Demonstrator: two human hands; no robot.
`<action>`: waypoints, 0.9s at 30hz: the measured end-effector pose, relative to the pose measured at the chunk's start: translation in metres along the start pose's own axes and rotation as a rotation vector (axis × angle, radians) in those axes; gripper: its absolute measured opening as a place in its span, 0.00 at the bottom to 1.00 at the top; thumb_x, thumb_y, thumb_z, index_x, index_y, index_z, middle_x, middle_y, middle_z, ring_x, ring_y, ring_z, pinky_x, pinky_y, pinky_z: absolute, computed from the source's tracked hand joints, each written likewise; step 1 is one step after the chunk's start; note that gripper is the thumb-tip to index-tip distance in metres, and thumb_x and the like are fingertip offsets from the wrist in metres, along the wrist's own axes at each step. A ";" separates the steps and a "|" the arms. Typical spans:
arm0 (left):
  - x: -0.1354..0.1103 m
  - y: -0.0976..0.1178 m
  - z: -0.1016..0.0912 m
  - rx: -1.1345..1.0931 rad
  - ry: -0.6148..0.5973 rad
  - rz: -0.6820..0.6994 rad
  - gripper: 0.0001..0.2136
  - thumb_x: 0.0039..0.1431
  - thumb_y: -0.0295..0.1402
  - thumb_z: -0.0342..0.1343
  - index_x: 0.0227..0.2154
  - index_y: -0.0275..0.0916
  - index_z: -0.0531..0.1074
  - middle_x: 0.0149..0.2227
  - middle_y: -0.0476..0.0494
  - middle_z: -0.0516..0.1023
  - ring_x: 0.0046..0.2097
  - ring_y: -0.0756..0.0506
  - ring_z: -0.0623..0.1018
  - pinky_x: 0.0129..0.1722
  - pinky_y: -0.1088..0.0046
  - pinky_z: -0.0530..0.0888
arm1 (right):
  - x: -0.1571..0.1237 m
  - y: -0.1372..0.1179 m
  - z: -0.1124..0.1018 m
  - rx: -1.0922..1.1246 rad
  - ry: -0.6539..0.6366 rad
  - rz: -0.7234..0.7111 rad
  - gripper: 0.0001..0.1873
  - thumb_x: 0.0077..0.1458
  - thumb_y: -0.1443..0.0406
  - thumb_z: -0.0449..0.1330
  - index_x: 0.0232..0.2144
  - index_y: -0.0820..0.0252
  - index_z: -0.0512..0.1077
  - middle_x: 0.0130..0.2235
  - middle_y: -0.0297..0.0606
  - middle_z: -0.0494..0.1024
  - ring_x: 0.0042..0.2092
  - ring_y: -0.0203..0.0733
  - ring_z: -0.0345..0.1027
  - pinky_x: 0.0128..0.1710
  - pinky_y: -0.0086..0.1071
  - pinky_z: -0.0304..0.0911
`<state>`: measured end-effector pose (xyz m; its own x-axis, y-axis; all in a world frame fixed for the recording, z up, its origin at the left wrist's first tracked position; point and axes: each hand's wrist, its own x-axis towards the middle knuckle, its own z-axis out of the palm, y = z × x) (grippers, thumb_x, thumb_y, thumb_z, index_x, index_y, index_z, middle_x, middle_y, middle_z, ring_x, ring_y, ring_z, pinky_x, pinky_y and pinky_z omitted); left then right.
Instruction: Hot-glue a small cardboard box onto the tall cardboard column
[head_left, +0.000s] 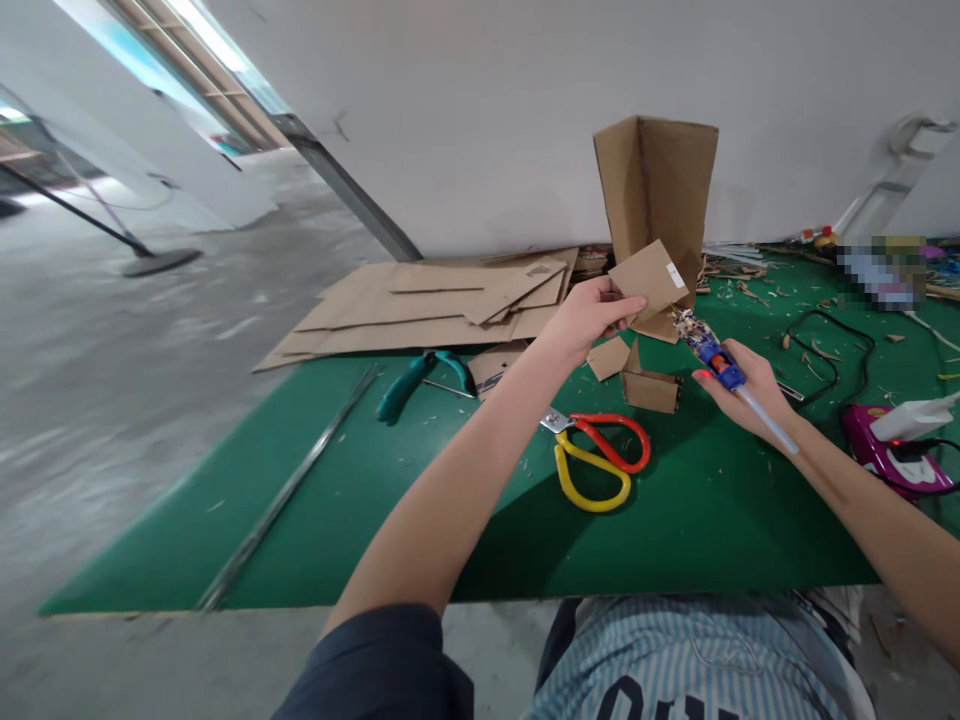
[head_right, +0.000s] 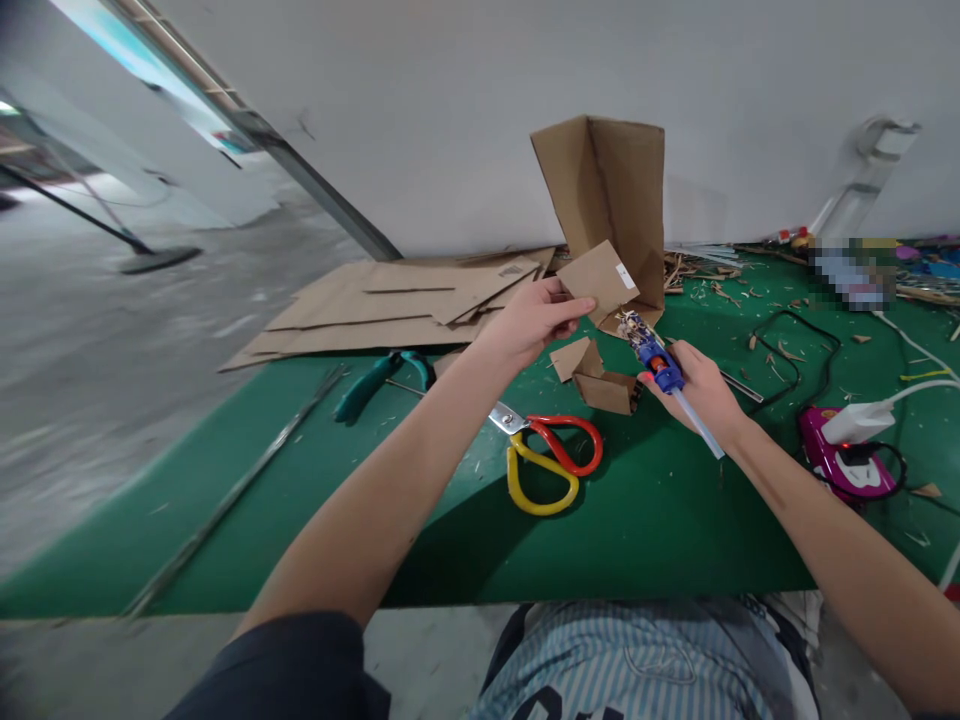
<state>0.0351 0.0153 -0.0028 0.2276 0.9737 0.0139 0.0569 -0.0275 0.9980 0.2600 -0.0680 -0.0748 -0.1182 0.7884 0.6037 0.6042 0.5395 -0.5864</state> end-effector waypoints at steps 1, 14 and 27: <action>0.000 0.000 0.000 0.000 0.003 -0.003 0.06 0.54 0.22 0.65 0.33 0.35 0.73 0.26 0.53 0.72 0.22 0.58 0.67 0.21 0.79 0.59 | 0.000 0.000 0.000 -0.003 -0.002 -0.004 0.20 0.58 0.53 0.62 0.28 0.51 0.55 0.27 0.31 0.64 0.27 0.39 0.58 0.28 0.33 0.55; 0.002 -0.001 -0.001 0.017 -0.005 -0.006 0.06 0.55 0.25 0.65 0.34 0.36 0.74 0.27 0.52 0.73 0.22 0.57 0.67 0.22 0.79 0.60 | 0.000 -0.003 -0.001 -0.019 -0.040 -0.018 0.17 0.59 0.55 0.61 0.28 0.52 0.56 0.28 0.32 0.64 0.28 0.39 0.58 0.28 0.33 0.56; 0.000 0.002 0.001 0.012 -0.003 -0.003 0.07 0.53 0.24 0.65 0.33 0.36 0.73 0.25 0.53 0.71 0.22 0.57 0.66 0.21 0.78 0.58 | -0.004 0.002 0.005 -0.033 -0.091 -0.072 0.15 0.61 0.54 0.61 0.30 0.52 0.59 0.29 0.34 0.67 0.30 0.41 0.62 0.30 0.33 0.58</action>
<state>0.0366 0.0148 -0.0014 0.2303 0.9731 0.0108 0.0689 -0.0274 0.9973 0.2576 -0.0691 -0.0812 -0.2325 0.7725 0.5909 0.6168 0.5869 -0.5245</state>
